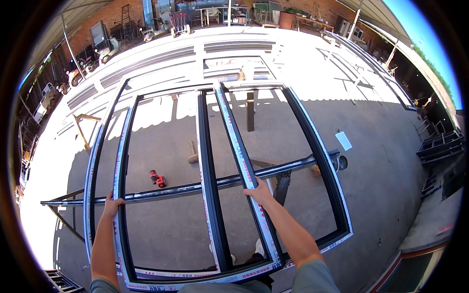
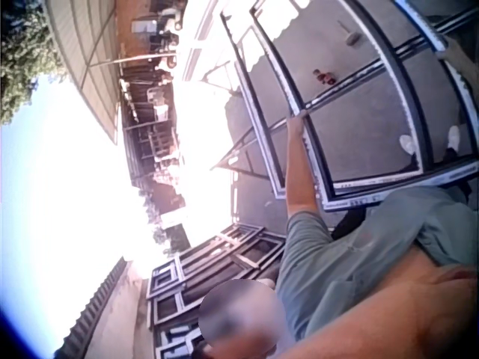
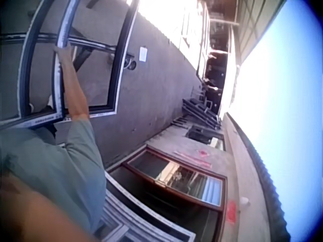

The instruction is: The person moves multiple window frames from one stack and places them onto another stack on a workbench.

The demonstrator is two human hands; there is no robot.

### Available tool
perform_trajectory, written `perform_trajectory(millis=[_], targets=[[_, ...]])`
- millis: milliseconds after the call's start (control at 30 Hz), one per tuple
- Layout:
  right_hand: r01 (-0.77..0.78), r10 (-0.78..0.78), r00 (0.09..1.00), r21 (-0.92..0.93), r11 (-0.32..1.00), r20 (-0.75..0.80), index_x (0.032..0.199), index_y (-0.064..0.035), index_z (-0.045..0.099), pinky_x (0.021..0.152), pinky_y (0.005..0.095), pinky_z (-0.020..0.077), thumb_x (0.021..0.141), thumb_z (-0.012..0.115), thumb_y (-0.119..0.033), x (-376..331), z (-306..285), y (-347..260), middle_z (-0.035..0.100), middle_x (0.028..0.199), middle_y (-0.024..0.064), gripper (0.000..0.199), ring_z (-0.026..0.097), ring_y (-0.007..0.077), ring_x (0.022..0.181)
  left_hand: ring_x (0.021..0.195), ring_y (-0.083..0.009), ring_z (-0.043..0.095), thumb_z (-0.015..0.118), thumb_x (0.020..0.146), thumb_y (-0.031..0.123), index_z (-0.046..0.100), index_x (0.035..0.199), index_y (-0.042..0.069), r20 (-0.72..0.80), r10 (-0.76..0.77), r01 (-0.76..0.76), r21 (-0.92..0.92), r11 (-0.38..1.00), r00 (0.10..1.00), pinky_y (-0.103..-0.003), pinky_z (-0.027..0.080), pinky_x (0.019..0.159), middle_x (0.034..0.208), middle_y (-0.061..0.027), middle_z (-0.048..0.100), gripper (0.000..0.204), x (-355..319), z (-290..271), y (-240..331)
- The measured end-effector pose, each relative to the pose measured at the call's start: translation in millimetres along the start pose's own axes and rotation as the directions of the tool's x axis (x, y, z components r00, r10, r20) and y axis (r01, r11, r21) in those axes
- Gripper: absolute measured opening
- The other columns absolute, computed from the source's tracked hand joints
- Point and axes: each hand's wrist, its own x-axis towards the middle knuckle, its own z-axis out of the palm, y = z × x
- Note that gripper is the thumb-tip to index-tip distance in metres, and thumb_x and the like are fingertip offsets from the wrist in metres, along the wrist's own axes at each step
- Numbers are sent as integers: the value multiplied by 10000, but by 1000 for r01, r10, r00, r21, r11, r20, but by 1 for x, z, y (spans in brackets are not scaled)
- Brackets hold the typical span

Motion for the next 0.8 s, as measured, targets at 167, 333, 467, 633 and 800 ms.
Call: perform_trajectory(millis=[167,333,467,633,800], targets=[[-13,12,1000,-34,999,-25,1450,20,513,859,325,531,692,819,-181,-5,16,-8,697,1087,124,842,665,197,947,749,-175,614,740,654,23,571,1351,8,45,33,-32,-13,999,998,-324,530,667,897,-65,633,718,26,-11,-29],[-39,38,999,-45,998,-24,1465,5,490,815,327,533,698,795,-194,2,22,0,693,1047,118,849,659,197,896,697,-159,604,717,711,60,562,1359,19,55,-26,25,17,1000,998,-297,515,619,878,-48,627,668,40,-5,-32],[24,-27,998,-68,997,-50,1483,-15,479,809,328,539,684,799,-236,17,27,34,691,1038,127,889,657,197,899,690,-142,603,726,776,98,548,1384,19,81,-30,30,10,1000,996,-276,504,609,909,-41,641,639,56,-15,-74],[-51,51,999,-89,995,-1,1518,8,434,885,322,528,677,805,-244,18,20,35,693,1094,150,953,660,212,989,780,-133,615,759,809,126,522,1442,36,64,-68,68,-5,998,996,-274,505,687,947,-34,647,681,54,-6,-99],[-69,67,998,-111,991,-15,1524,28,417,905,319,530,671,808,-259,21,19,41,687,1159,173,982,668,224,1036,787,-147,625,759,811,154,506,1466,35,32,-93,91,52,994,995,-274,508,689,975,-50,657,711,48,2,-89]])
